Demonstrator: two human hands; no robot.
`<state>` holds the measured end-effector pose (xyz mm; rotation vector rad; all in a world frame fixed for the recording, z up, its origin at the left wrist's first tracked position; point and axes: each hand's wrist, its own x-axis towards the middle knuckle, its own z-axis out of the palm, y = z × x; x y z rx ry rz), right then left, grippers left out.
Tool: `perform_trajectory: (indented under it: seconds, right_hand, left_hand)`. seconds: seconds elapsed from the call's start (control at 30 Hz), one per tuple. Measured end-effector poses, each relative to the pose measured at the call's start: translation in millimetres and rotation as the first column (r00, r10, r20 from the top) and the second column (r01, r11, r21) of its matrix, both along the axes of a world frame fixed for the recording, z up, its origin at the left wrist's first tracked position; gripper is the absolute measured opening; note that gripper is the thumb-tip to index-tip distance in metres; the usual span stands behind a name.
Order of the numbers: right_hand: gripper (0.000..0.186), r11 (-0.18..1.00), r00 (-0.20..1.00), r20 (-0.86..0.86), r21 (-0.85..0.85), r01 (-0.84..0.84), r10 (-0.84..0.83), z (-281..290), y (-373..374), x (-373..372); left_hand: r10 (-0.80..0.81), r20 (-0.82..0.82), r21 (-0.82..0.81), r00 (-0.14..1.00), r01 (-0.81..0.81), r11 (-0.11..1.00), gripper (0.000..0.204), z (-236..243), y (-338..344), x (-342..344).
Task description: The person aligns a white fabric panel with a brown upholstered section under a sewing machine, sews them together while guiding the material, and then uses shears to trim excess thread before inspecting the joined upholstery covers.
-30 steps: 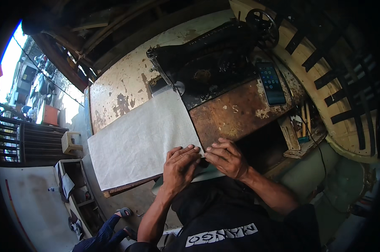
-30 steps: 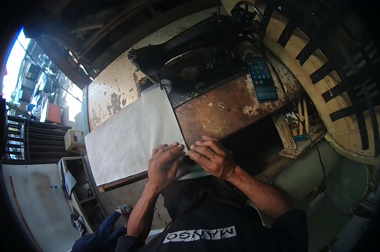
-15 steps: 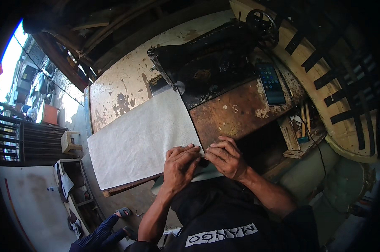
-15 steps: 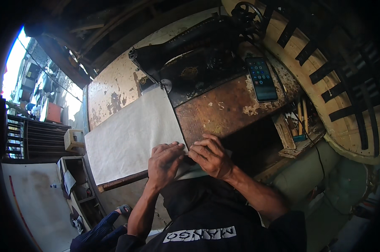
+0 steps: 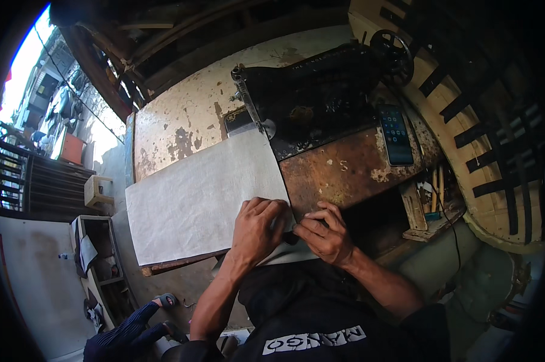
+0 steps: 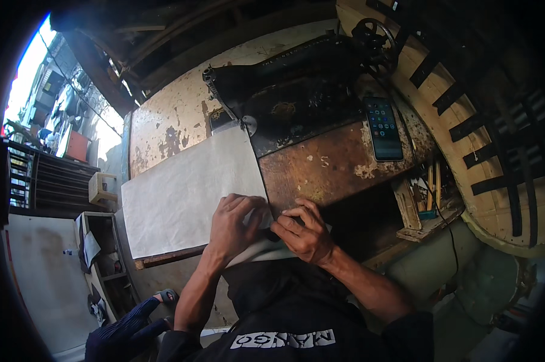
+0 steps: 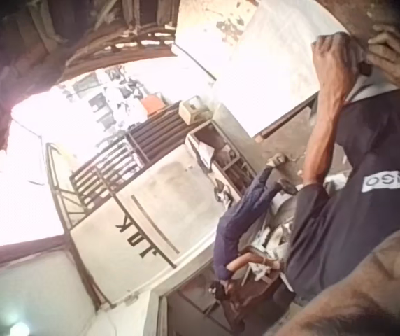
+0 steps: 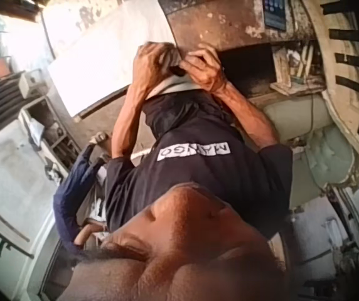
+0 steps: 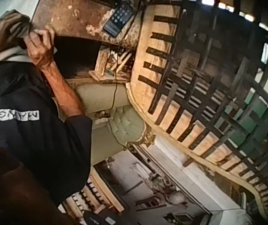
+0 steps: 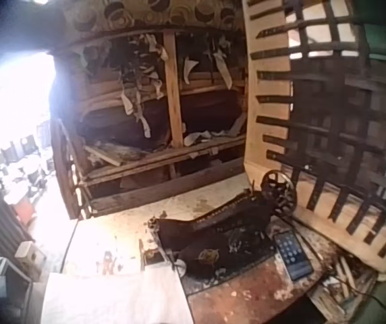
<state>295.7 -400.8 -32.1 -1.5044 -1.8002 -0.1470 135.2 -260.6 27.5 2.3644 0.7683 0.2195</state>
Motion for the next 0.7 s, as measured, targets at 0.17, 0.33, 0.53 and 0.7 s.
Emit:
perform_trajectory:
  seconds: [0.17,0.33,0.53,0.7]
  right_hand:
    - [0.024,1.0,1.0,0.006,-0.02,0.003,-0.003,8.5,1.4,-4.0]
    - [0.023,1.0,0.999,0.038,-0.014,-0.018,0.019,6.5,3.1,-3.8]
    - [0.024,0.999,1.0,0.024,-0.048,0.008,-0.007,10.2,4.7,-5.6]
    - [0.026,0.997,0.999,0.031,-0.076,0.022,-0.02,15.3,7.1,-7.0]
  left_hand:
    - [0.067,-0.114,0.32,0.991,-0.027,0.947,0.061,-17.3,26.3,9.3]
    - [0.051,-0.143,0.316,0.988,-0.003,0.949,0.064,-21.0,25.8,4.6]
    - [0.045,-0.145,0.306,0.988,0.002,0.952,0.063,-20.2,30.3,5.3]
    - [0.03,-0.13,0.293,0.991,0.01,0.956,0.064,-19.1,34.7,5.6]
